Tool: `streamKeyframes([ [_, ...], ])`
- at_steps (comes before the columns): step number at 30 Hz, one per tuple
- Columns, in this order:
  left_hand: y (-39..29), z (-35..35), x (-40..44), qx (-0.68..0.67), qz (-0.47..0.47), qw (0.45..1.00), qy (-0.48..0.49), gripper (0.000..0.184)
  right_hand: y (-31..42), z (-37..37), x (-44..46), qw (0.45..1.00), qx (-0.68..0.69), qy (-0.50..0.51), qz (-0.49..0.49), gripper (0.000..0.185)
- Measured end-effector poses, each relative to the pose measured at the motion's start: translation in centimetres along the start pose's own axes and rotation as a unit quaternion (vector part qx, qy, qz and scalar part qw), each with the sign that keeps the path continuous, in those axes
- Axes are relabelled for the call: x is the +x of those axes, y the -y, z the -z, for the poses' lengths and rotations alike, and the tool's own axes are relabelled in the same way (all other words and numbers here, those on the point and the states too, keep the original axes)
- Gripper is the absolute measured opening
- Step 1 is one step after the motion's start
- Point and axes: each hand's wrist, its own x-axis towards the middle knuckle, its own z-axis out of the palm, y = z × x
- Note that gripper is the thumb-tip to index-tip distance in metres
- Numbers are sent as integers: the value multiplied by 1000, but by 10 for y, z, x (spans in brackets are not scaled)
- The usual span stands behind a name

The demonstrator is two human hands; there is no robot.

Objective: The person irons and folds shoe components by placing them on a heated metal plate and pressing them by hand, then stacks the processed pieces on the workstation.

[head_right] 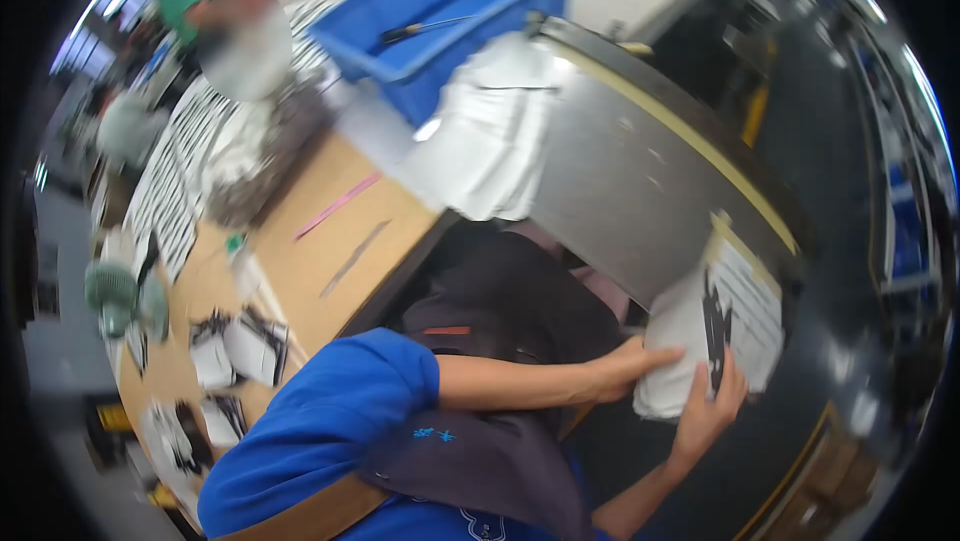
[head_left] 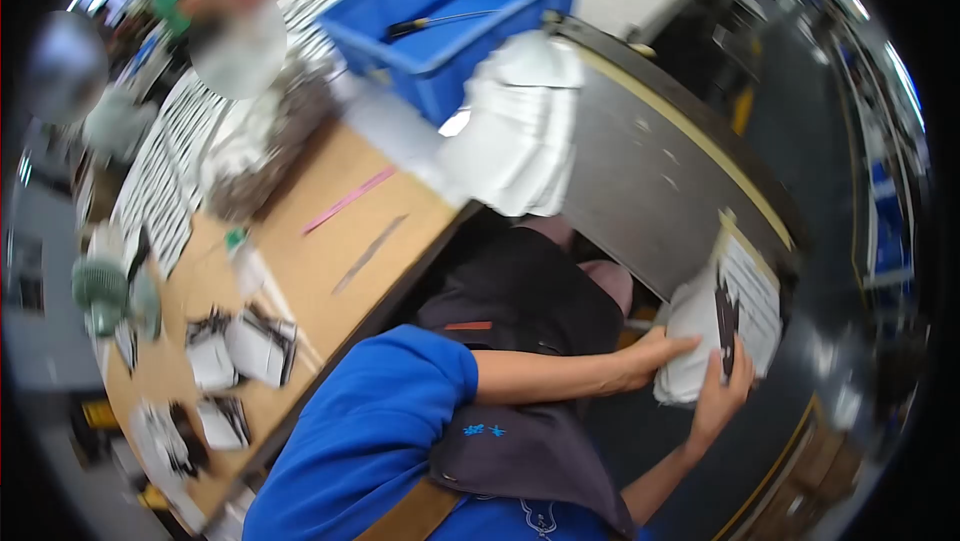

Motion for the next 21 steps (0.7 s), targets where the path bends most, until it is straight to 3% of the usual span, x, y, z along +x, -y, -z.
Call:
streamKeyframes([
  [2, -31, 9, -33, 76, -17, 997, 7, 51, 22, -14, -22, 993, 101, -31, -54, 31],
  [5, -57, 38, -74, 119, -118, 986, 2, 49, 82, -35, -41, 991, 129, -34, -4, 34],
  [10, -128, 84, -190, 186, -286, 933, -119, 44, 177, -74, -37, 965, 231, 75, 99, 43],
  [13, -145, 123, -270, 192, -349, 894, -204, 43, 228, -108, -32, 904, 311, 182, 229, 56],
  [15, -136, 130, -320, 75, -438, 851, -280, 48, 269, -119, -36, 826, 398, 285, 279, 68],
  [17, -118, 148, -373, 44, -455, 828, -326, 53, 296, -137, -44, 765, 425, 359, 325, 77],
  [19, -91, 172, -422, 26, -481, 791, -378, 55, 308, -156, -56, 720, 411, 413, 377, 72],
  [21, -68, 187, -471, -28, -514, 735, -441, 56, 308, -167, -74, 714, 387, 470, 347, 63],
])
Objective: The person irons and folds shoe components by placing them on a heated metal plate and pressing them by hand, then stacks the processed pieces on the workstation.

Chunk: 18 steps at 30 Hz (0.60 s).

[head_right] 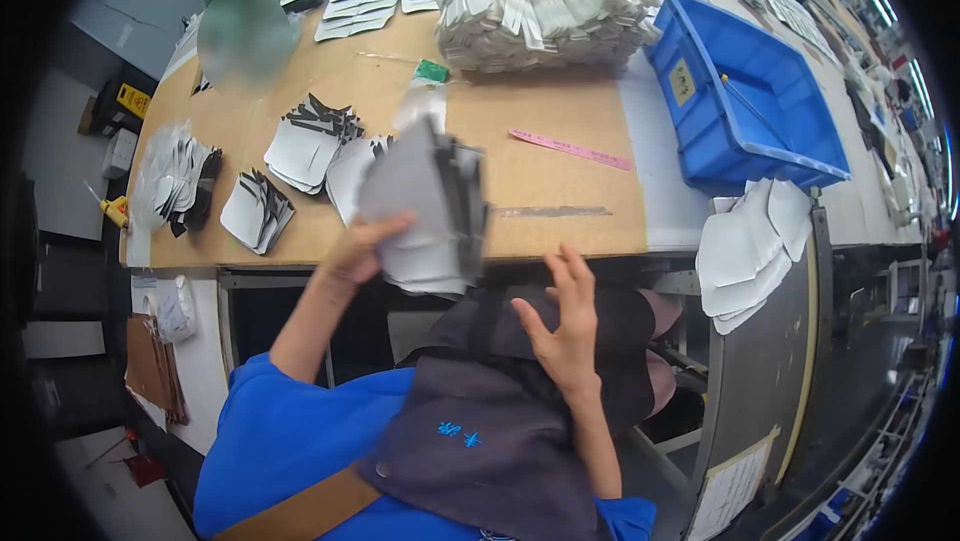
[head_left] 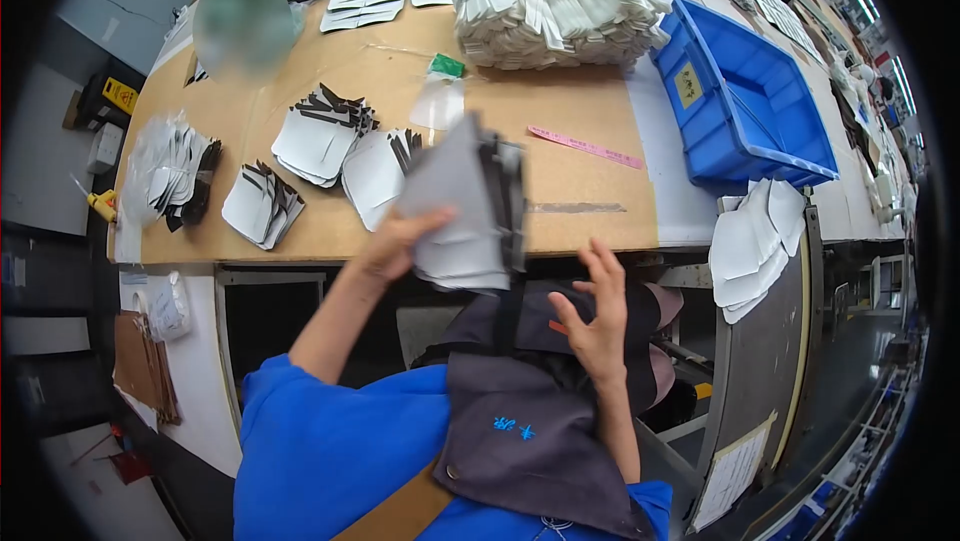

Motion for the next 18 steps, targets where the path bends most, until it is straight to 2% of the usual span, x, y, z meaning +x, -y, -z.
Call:
streamKeyframes([
  [2, -23, 39, -2, -5, -14, 998, -58, 56, -17, -15, -8, 1000, -6, 17, 8, 56],
  [4, -34, 72, 9, 26, -71, 994, -81, 56, -30, -25, -18, 1000, 6, 17, -21, 49],
  [7, -37, 123, 40, 147, 13, 982, -122, 53, -41, -26, -29, 998, 19, 16, -64, 43],
  [10, -27, 149, 53, 245, 4, 956, -163, 48, -57, -21, -32, 996, 21, 25, -89, 40],
  [13, -20, 154, 48, 294, -47, 940, -168, 45, -55, -14, -25, 995, 20, 6, -97, 34],
  [15, -22, 156, 43, 398, -111, 895, -169, 46, -54, -10, -23, 992, 38, -3, -124, 30],
  [16, -30, 151, 37, 481, -109, 852, -178, 46, -56, -6, -23, 993, 21, 2, -112, 29],
  [17, -37, 137, 29, 510, -111, 829, -200, 46, -57, -2, -24, 995, 2, 4, -102, 28],
  [18, -41, 112, 19, 557, -146, 775, -259, 45, -57, 2, -28, 995, -18, 4, -94, 28],
])
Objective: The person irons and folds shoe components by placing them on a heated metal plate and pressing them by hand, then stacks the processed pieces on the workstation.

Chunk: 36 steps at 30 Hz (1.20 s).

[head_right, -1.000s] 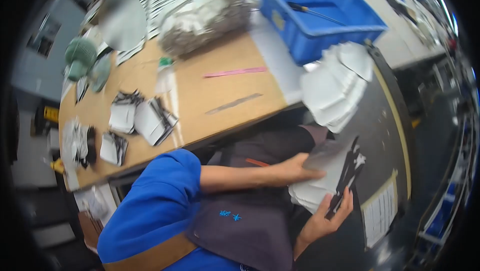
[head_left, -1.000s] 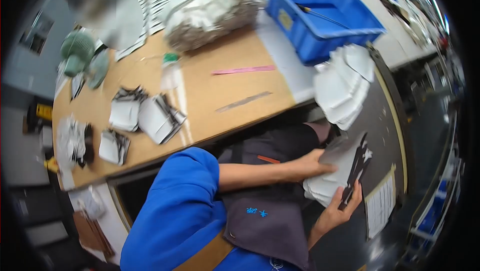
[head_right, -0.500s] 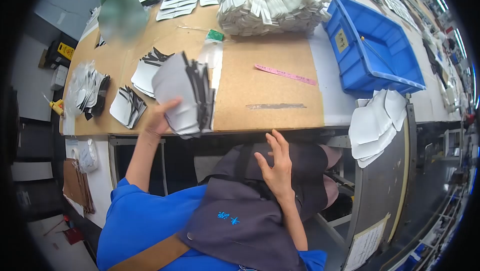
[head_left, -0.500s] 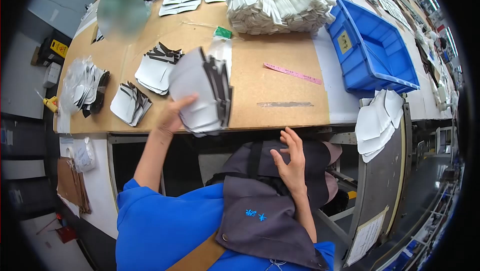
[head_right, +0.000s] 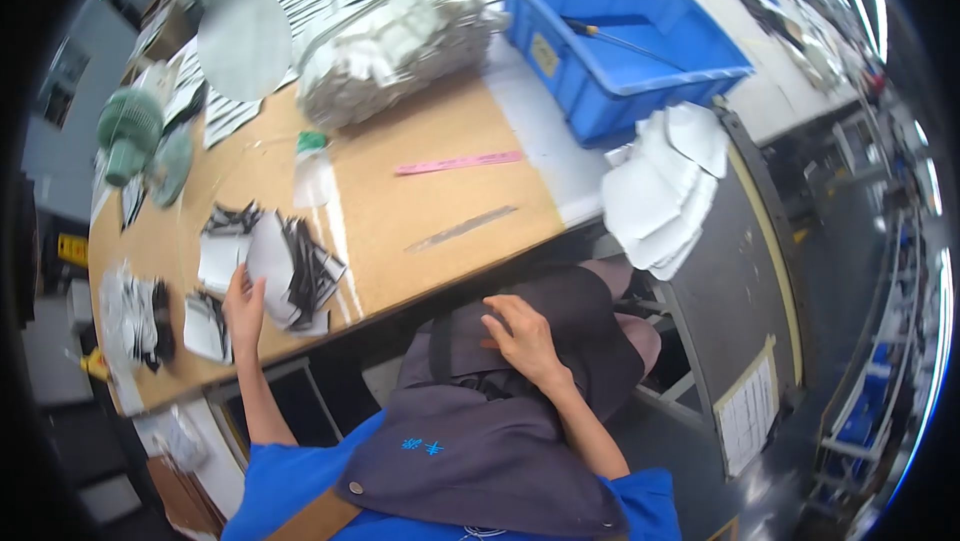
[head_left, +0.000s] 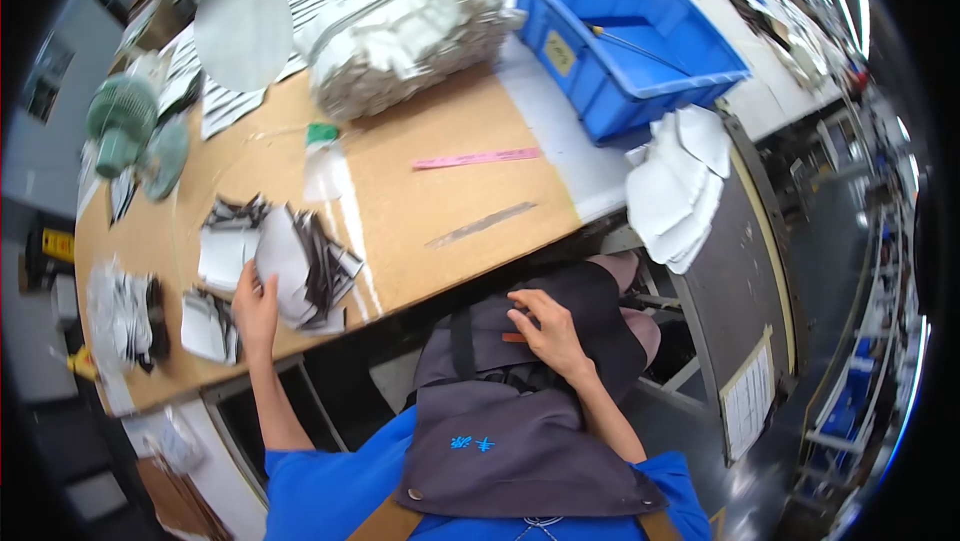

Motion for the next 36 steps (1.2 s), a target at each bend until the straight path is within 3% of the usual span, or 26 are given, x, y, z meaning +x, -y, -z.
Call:
streamKeyframes([
  [2, -18, 3, -4, 151, -150, 972, -99, 40, -5, 7, -11, 999, -19, -28, 6, 22],
  [4, -59, -12, 0, 113, -204, 967, -103, 36, -9, 19, -22, 997, -9, -68, 37, 20],
  [8, -135, -103, 17, -100, -225, 968, 58, 30, 34, 103, -21, 978, -29, -199, 54, 14],
  [12, -250, -182, 2, -120, -378, 896, 198, 27, 12, 208, 19, 896, -224, -371, 99, 13],
  [14, -305, -214, -14, -175, -451, 843, 237, 26, -16, 255, 59, 881, -309, -346, 89, 17],
  [17, -379, -243, -37, -231, -536, 762, 280, 26, -74, 286, 111, 862, -383, -297, 146, 27],
  [19, -407, -264, -44, -220, -569, 735, 298, 25, -92, 288, 131, 839, -441, -274, 165, 30],
  [22, -426, -286, -48, -205, -602, 704, 317, 26, -97, 299, 135, 886, -405, -211, 79, 29],
  [29, -457, -336, -32, -164, -644, 661, 348, 26, -112, 311, 142, 820, -506, -186, 192, 15],
  [32, -470, -353, -36, -164, -665, 643, 342, 25, -103, 313, 141, 871, -378, -259, 178, 11],
  [36, -494, -372, -42, -159, -723, 603, 298, 25, -107, 313, 150, 917, -145, -368, 44, 15],
])
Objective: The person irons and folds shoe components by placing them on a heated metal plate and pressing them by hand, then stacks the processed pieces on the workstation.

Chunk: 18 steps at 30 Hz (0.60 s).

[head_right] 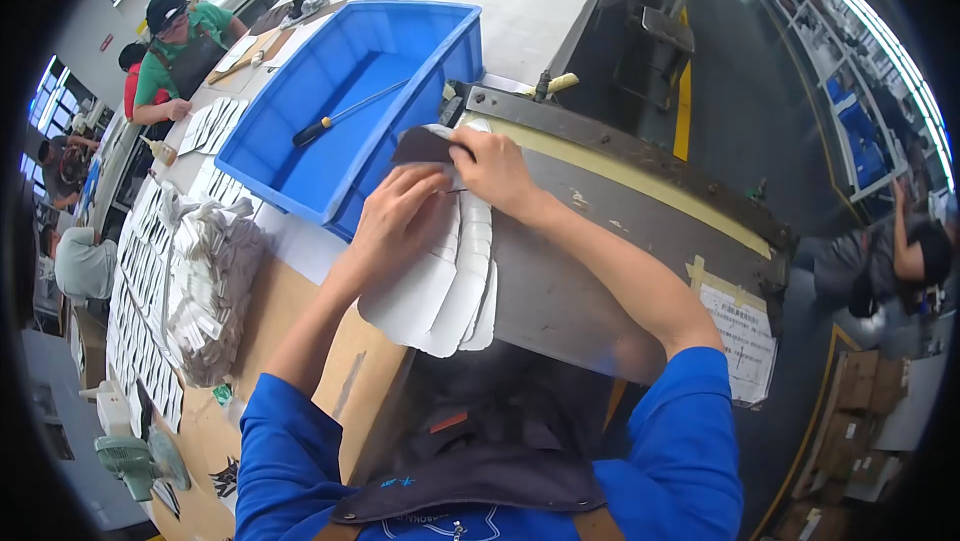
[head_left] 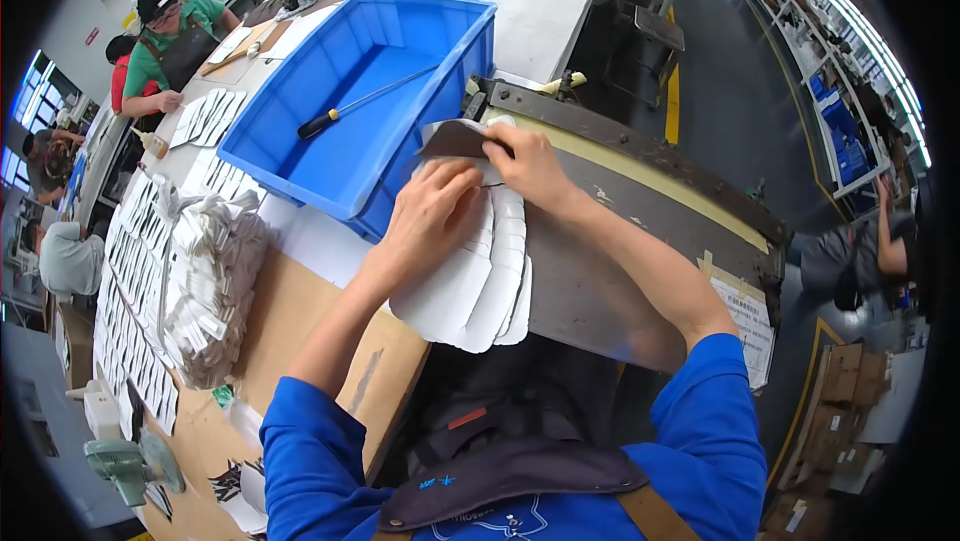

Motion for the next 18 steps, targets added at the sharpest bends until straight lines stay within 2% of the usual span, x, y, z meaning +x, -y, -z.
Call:
streamKeyframes([
  [2, 8, -14, 4, 31, 22, 999, 20, 25, 3, 14, 18, 991, 61, -12, -119, 19],
  [4, 12, -17, 6, 68, 32, 995, 62, 26, -10, 42, 39, 976, 104, -67, -182, 21],
  [5, 8, -15, 7, 76, 47, 992, 86, 28, -19, 64, 52, 965, 144, -126, -179, 18],
  [6, 9, -16, 7, 77, 43, 993, 81, 28, -20, 95, 58, 959, 185, -170, -132, 15],
  [7, 11, -17, 6, 78, 37, 993, 75, 28, -5, 122, 59, 944, 199, -243, -98, 14],
  [8, 13, -18, 7, 78, 29, 994, 69, 28, -17, 151, 60, 944, 172, -275, -60, 13],
  [9, 13, -17, 7, 81, 31, 994, 69, 29, -6, 179, 47, 958, 32, -282, -42, 14],
  [10, 11, -16, 9, 83, 35, 993, 75, 28, 0, 196, 32, 951, -91, -295, 22, 13],
  [12, 12, -18, 12, 95, 40, 992, 76, 25, 15, 199, -14, 916, -284, -250, 131, 15],
  [14, 2, -21, 21, 112, 65, 988, 82, 25, -3, 196, -68, 877, -427, -106, 193, 23],
  [16, -13, -41, 39, 117, 15, 993, 17, 23, -9, 173, -120, 866, -482, 28, 133, 35],
  [18, -43, -66, 59, 31, -24, 999, 33, 23, -14, 154, -148, 910, -397, -1, 121, 37],
])
